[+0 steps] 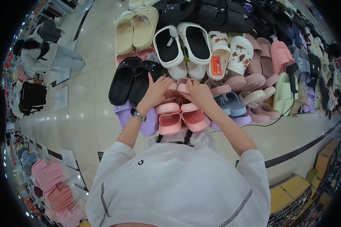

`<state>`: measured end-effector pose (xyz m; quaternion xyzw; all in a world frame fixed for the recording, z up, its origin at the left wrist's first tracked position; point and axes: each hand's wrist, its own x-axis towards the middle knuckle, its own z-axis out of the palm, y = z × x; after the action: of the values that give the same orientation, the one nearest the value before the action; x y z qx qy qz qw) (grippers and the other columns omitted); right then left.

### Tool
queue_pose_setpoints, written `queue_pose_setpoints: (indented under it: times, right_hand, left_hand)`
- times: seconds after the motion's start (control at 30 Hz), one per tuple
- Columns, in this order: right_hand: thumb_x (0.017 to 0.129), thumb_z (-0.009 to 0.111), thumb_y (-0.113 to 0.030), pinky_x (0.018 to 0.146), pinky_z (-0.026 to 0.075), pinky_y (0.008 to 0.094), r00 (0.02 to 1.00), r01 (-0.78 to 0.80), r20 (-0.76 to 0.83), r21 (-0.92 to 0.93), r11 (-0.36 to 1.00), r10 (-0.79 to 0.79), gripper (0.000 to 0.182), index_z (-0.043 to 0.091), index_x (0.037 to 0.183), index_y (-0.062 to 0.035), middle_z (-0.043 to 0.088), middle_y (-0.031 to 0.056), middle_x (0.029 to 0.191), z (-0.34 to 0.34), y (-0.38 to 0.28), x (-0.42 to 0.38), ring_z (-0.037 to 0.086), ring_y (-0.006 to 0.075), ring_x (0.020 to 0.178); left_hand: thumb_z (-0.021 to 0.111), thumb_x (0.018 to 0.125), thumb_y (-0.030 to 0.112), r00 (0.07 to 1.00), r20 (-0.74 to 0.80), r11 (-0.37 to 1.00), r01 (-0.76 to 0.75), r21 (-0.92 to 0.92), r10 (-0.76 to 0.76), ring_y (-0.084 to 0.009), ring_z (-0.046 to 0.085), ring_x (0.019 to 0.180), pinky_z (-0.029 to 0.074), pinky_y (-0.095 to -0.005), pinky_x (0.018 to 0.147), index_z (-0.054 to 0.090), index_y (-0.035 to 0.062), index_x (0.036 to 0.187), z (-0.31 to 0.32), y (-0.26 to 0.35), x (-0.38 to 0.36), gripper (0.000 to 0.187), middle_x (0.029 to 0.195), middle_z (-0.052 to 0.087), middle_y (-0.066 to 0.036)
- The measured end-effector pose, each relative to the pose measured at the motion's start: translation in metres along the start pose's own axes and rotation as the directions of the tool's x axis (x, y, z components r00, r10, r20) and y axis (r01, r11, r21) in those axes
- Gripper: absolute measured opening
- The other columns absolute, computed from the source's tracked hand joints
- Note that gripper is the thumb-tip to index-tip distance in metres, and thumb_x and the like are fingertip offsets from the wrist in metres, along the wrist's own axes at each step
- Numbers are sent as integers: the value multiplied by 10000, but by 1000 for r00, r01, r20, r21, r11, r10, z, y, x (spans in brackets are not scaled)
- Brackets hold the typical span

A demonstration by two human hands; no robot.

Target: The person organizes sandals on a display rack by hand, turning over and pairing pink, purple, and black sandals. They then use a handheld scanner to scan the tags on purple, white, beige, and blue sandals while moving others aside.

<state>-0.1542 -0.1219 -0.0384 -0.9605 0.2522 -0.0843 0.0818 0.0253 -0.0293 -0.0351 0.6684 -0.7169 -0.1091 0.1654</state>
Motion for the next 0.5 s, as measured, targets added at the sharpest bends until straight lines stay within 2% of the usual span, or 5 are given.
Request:
queue_pose_setpoints:
  times: [0.1,0.17,0.2,0.27,0.5]
  right_hand:
    - [756,617,-409,487,498,341,991,-122,-58,-12,992,121,424,503,829,-7,570,139,657,-1,-12,-1,601,279,558]
    - [751,621,-408,484,499,341,982,-180,-68,-4,984,179,411,493,800,-20,568,135,649,0,-21,-3,602,278,556]
    - [745,626,-406,480,501,341,967,-241,-81,8,971,240,401,483,770,-33,566,132,640,1,-26,-4,603,276,554]
    - [731,639,-397,470,503,349,963,-250,-114,-31,968,245,391,463,743,-48,562,124,621,5,-31,-5,604,276,532]
    - [728,633,-397,486,503,370,962,-262,-84,-18,965,259,401,532,754,-10,586,141,570,6,-6,33,613,288,531]
  left_hand:
    - [559,634,-27,996,-38,997,-75,35,76,-223,464,1047,135,-621,1009,489,70,1050,0,-1,-2,434,1006,508,-46]
    - [565,628,-22,977,-63,979,-206,6,206,-231,474,1024,241,-504,1021,496,61,1041,5,-6,-5,427,1013,511,-56]
    - [565,628,-22,978,-65,980,-197,4,197,-231,474,1024,241,-504,1021,496,61,1041,3,-8,-5,427,1013,511,-56]
    - [572,615,-11,959,-8,956,-284,-71,284,-240,488,975,355,-378,938,499,55,1037,-1,-12,-2,434,1006,515,-67]
    - [613,573,41,957,-43,957,-288,-14,287,-240,498,892,403,-325,739,485,62,982,6,-29,27,429,920,494,-64]
